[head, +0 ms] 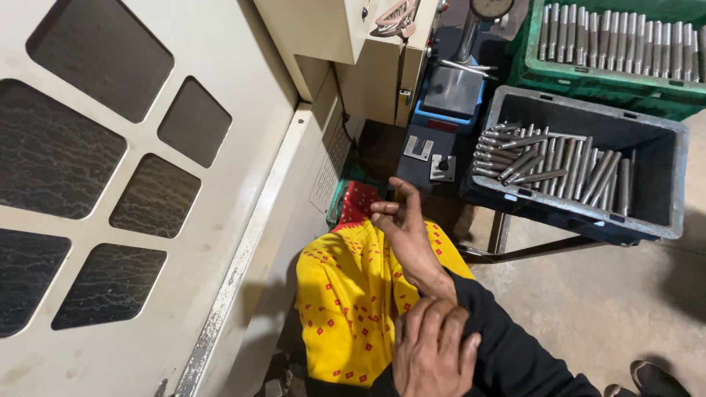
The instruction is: The person sits on the floor and handles cylindrical metal parts, picking them up from a tray, inspecting them, and placing them back into the tray. The person also opens and closes the door of a nearby machine.
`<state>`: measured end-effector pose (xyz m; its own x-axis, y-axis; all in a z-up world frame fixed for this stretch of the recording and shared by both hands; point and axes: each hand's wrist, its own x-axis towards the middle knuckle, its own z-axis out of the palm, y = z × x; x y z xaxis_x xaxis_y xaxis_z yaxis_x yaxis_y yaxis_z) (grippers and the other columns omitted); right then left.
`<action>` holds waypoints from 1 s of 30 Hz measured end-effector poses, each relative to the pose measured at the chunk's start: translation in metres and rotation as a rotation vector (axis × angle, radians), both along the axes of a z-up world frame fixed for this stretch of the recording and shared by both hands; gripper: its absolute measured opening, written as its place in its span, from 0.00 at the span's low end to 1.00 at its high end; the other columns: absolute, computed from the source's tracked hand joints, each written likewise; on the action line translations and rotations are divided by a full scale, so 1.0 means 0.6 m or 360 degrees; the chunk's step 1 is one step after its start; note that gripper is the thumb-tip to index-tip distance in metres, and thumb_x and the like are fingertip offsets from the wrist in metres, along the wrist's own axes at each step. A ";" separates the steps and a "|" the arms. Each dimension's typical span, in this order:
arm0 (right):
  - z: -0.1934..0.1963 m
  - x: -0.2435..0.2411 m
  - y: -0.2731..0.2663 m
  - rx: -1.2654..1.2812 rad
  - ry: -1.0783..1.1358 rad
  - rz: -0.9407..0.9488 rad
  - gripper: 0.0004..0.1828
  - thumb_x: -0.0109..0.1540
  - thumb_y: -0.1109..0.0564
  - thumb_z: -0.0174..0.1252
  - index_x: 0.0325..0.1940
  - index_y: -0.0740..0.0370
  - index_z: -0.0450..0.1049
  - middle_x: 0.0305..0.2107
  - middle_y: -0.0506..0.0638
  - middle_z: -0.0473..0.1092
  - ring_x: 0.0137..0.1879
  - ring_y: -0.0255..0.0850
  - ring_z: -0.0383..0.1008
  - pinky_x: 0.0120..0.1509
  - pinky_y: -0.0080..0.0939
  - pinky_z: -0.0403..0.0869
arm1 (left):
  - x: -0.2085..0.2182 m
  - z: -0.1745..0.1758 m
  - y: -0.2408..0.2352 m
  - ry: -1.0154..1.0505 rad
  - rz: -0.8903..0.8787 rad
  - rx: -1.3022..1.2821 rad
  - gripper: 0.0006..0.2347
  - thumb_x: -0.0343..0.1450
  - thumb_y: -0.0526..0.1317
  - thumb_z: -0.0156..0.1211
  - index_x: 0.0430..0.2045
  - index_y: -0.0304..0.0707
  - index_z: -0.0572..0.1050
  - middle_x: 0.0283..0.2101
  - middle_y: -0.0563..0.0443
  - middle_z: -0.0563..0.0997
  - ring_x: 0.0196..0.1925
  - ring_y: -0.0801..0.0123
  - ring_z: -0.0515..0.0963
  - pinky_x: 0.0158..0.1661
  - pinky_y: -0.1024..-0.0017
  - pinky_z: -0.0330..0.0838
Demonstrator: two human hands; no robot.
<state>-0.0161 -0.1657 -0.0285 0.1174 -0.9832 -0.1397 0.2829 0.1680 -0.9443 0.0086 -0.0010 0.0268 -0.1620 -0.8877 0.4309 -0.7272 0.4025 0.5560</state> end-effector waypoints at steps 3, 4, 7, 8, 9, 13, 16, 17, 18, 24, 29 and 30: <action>0.007 -0.002 -0.001 0.0007 -0.0029 0.0022 0.37 0.63 0.69 0.54 0.74 0.55 0.52 0.47 0.54 0.70 0.54 0.37 0.70 0.62 0.37 0.70 | 0.009 -0.001 0.002 0.0002 -0.0093 0.0014 0.15 0.74 0.49 0.62 0.51 0.42 0.76 0.54 0.47 0.76 0.64 0.52 0.72 0.61 0.51 0.65; 0.008 -0.002 -0.001 0.0021 -0.0051 0.0037 0.37 0.63 0.70 0.53 0.74 0.54 0.51 0.47 0.54 0.70 0.55 0.37 0.70 0.62 0.37 0.70 | 0.017 -0.002 -0.002 -0.0054 -0.0049 -0.0080 0.15 0.74 0.49 0.62 0.51 0.43 0.76 0.54 0.48 0.76 0.64 0.52 0.71 0.60 0.51 0.65; 0.014 0.003 -0.004 -0.0018 0.0036 -0.0002 0.36 0.63 0.69 0.54 0.73 0.55 0.52 0.47 0.53 0.70 0.51 0.38 0.70 0.60 0.38 0.71 | 0.026 0.001 -0.010 -0.0030 0.0071 -0.0141 0.16 0.73 0.48 0.62 0.51 0.42 0.77 0.54 0.47 0.75 0.63 0.49 0.69 0.60 0.51 0.65; 0.016 0.006 -0.005 -0.0047 0.0013 0.0011 0.37 0.63 0.70 0.54 0.73 0.55 0.52 0.47 0.53 0.69 0.53 0.38 0.69 0.61 0.38 0.71 | 0.027 0.003 -0.010 0.0010 0.0107 -0.0125 0.16 0.73 0.47 0.62 0.52 0.41 0.77 0.54 0.46 0.75 0.63 0.48 0.69 0.60 0.52 0.65; 0.016 0.006 -0.004 -0.0074 -0.0009 0.0021 0.37 0.63 0.70 0.54 0.74 0.55 0.52 0.47 0.53 0.69 0.54 0.37 0.69 0.61 0.37 0.71 | 0.025 0.006 -0.010 0.0007 0.0084 -0.0135 0.14 0.74 0.47 0.62 0.50 0.42 0.77 0.53 0.47 0.75 0.62 0.50 0.70 0.60 0.53 0.66; 0.007 0.005 -0.001 -0.0078 0.0040 0.0061 0.36 0.63 0.70 0.54 0.73 0.55 0.52 0.47 0.52 0.68 0.55 0.36 0.69 0.62 0.36 0.70 | 0.017 0.018 -0.006 0.0077 -0.0035 -0.0135 0.10 0.75 0.47 0.64 0.44 0.44 0.77 0.46 0.50 0.75 0.53 0.56 0.75 0.53 0.55 0.69; -0.009 0.007 0.001 -0.0056 -0.0007 0.0030 0.36 0.63 0.70 0.54 0.74 0.55 0.53 0.47 0.52 0.68 0.54 0.36 0.68 0.62 0.36 0.70 | 0.036 0.025 -0.017 0.0186 0.0164 -0.0199 0.08 0.72 0.42 0.67 0.40 0.43 0.77 0.41 0.50 0.76 0.44 0.56 0.76 0.44 0.58 0.70; -0.014 0.010 0.001 -0.0106 -0.0042 0.0056 0.37 0.63 0.70 0.54 0.74 0.55 0.53 0.46 0.53 0.69 0.54 0.36 0.69 0.61 0.36 0.71 | 0.045 0.028 -0.024 0.0222 0.0281 -0.0237 0.07 0.72 0.40 0.68 0.39 0.43 0.77 0.40 0.50 0.77 0.41 0.55 0.76 0.42 0.59 0.71; -0.018 0.015 0.001 -0.0155 -0.0078 0.0083 0.37 0.63 0.70 0.54 0.74 0.55 0.52 0.46 0.53 0.69 0.53 0.36 0.69 0.61 0.37 0.71 | 0.052 0.031 -0.032 0.0180 0.0301 -0.0262 0.07 0.71 0.39 0.69 0.38 0.43 0.76 0.40 0.50 0.77 0.40 0.56 0.76 0.41 0.60 0.71; -0.014 0.023 0.011 -0.0140 -0.0079 0.0084 0.38 0.62 0.70 0.55 0.74 0.55 0.52 0.46 0.53 0.70 0.52 0.36 0.70 0.61 0.37 0.71 | 0.047 0.045 -0.038 0.0076 0.0289 -0.0309 0.06 0.72 0.35 0.68 0.40 0.40 0.78 0.40 0.49 0.77 0.38 0.57 0.77 0.38 0.61 0.73; 0.023 -0.001 0.018 -0.0137 -0.0004 0.0063 0.36 0.63 0.69 0.55 0.74 0.56 0.54 0.46 0.51 0.69 0.53 0.35 0.70 0.61 0.35 0.70 | 0.021 0.003 -0.002 0.0291 0.0144 -0.0144 0.06 0.70 0.36 0.70 0.37 0.42 0.79 0.36 0.51 0.77 0.38 0.56 0.80 0.38 0.61 0.74; 0.030 -0.007 0.017 -0.0161 -0.0033 0.0061 0.35 0.63 0.69 0.55 0.73 0.56 0.55 0.46 0.51 0.69 0.53 0.34 0.70 0.61 0.35 0.70 | 0.024 -0.009 0.002 0.0314 0.0027 -0.0065 0.06 0.70 0.36 0.69 0.37 0.42 0.80 0.37 0.51 0.77 0.39 0.56 0.80 0.39 0.61 0.75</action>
